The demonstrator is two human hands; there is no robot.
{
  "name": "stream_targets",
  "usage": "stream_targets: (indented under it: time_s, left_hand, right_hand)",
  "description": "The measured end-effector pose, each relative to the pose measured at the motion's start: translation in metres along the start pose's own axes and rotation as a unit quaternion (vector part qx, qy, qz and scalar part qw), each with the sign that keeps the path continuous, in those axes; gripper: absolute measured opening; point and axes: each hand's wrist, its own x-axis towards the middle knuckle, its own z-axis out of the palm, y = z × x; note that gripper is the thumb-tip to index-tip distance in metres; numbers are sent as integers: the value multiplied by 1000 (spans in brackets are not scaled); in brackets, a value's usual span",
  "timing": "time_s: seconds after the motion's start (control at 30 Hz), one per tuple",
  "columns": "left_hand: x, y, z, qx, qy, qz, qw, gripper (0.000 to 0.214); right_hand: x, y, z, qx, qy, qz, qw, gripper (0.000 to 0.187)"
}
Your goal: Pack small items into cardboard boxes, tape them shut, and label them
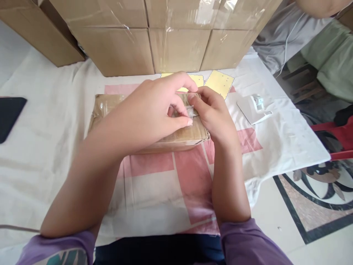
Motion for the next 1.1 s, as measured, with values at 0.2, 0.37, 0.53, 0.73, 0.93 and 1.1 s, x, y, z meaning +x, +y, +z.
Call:
stream_targets:
  time_s: [0.2, 0.37, 0.53, 0.73, 0.93, 1.1]
  left_hand:
    - [-1, -3, 8, -6, -7, 9, 1000, 45]
    - [0, -4, 10, -38, 20, 1, 999, 31]
    - [4, -2, 15, 127, 61, 8, 990, 43]
    - [2, 2, 14, 206, 76, -5, 976, 44]
    - [0, 1, 14, 207, 61, -49, 975, 43]
    - [2, 0, 17, 209, 14, -35, 977, 33]
  right_hand:
    - [1, 0, 0, 7, 6, 21, 1000, 36]
    - [0, 2, 1, 19, 3, 21, 1000, 37]
    - [-1, 0, 3, 18, 20, 17, 999, 32]
    - [-1, -11, 6, 36, 48, 49, 997, 16]
    - [-2, -12, 8, 48, 42, 55, 996, 16]
    - [-5, -9, 1, 17, 14, 41, 999, 35]
